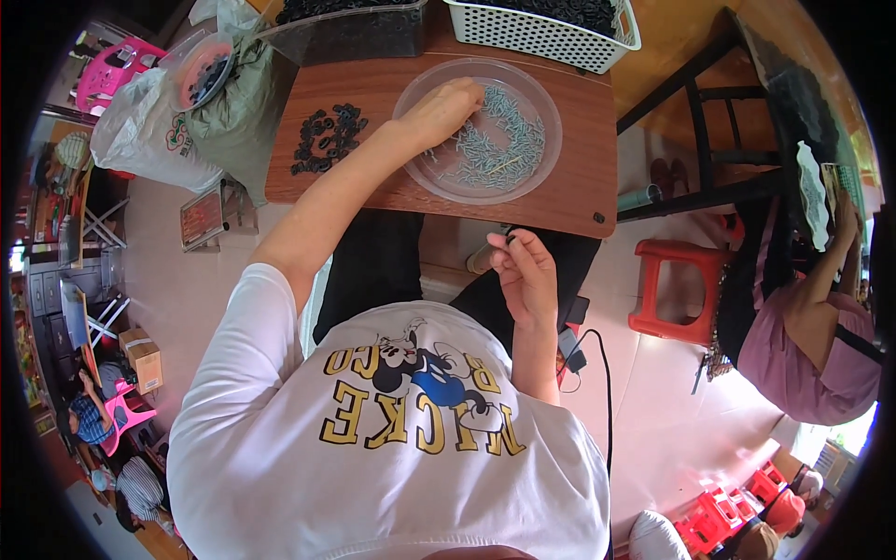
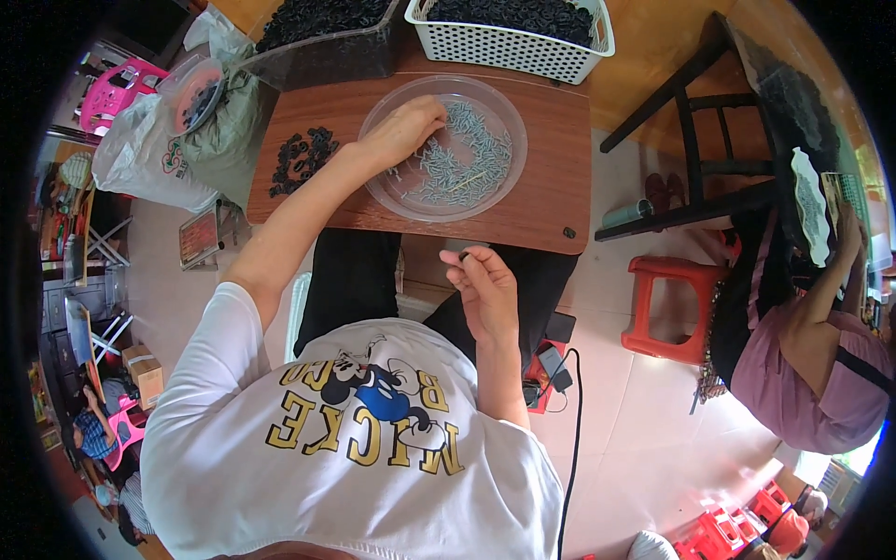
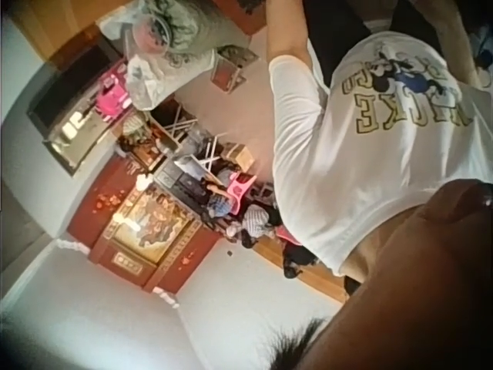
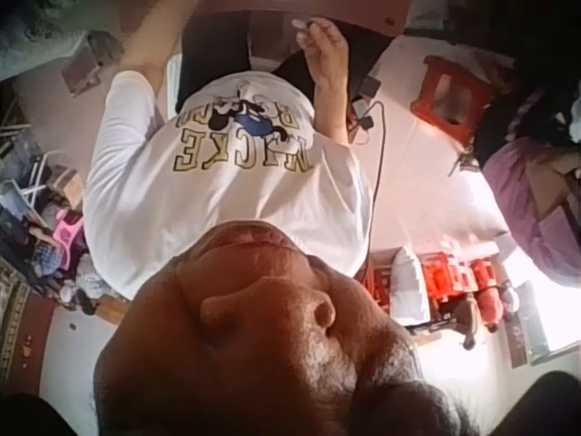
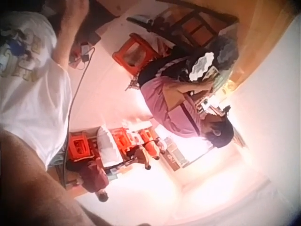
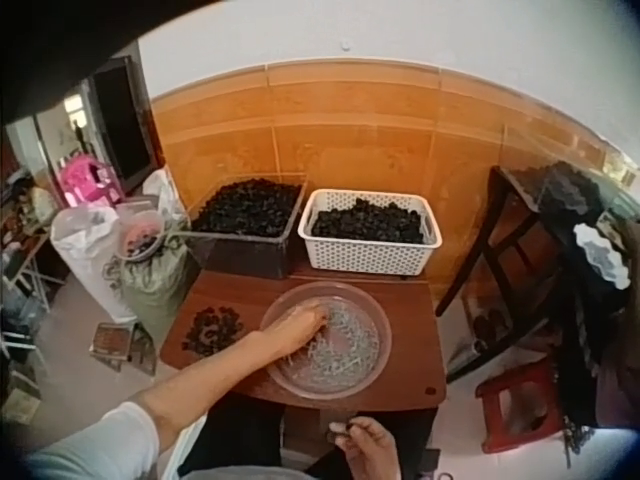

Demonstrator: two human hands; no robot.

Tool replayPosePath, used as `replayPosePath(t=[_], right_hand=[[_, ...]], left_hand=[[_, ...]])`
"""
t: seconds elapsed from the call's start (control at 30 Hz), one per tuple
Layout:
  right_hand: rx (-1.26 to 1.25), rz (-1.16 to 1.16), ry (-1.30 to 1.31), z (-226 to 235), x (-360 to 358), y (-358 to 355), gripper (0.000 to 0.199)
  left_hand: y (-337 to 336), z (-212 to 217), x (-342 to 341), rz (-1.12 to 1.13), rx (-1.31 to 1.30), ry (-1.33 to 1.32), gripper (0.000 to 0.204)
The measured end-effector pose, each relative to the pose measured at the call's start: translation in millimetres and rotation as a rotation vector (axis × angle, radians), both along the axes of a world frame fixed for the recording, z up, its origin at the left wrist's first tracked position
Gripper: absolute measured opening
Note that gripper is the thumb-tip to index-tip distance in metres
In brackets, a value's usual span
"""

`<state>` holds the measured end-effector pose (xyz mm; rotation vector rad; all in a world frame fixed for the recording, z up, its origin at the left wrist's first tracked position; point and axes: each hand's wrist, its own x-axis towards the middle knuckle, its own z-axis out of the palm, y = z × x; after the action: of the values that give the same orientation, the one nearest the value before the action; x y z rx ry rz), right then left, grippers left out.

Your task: The person assembles small plastic pieces and metal rings by hand, taking them from containers and fitting them together.

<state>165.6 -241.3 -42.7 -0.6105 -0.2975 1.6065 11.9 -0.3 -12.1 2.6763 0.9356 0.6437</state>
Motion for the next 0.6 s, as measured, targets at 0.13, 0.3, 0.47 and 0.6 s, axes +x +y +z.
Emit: replayPosePath(t=[0.13, 0.3, 0.47, 0.6], right_hand=[[-0.011, -0.01, 0.046, 20.9, -7.7, 13.8, 0.017], [0.034, 0.043, 0.109, 31.4, -20.1, 36.1, 0.016], [-0.002, 0.04, 0.07, 47.7, -46.0, 54.0, 0.016], [0.061, 0.057, -0.014, 47.5, -61.3, 59.3, 0.011]], left_hand=[[-30.1, 26.0, -4.9, 0.121, -0.496, -0.443, 0.012], [-95.5, 49.6, -34.6, 0.159, -1.261, -1.068, 0.014], [-136.9, 38.3, -65.9, 0.167, -1.471, -1.38, 0.012], [-153.2, 32.0, -73.8, 0.211, -1.406, -1.515, 0.011]])
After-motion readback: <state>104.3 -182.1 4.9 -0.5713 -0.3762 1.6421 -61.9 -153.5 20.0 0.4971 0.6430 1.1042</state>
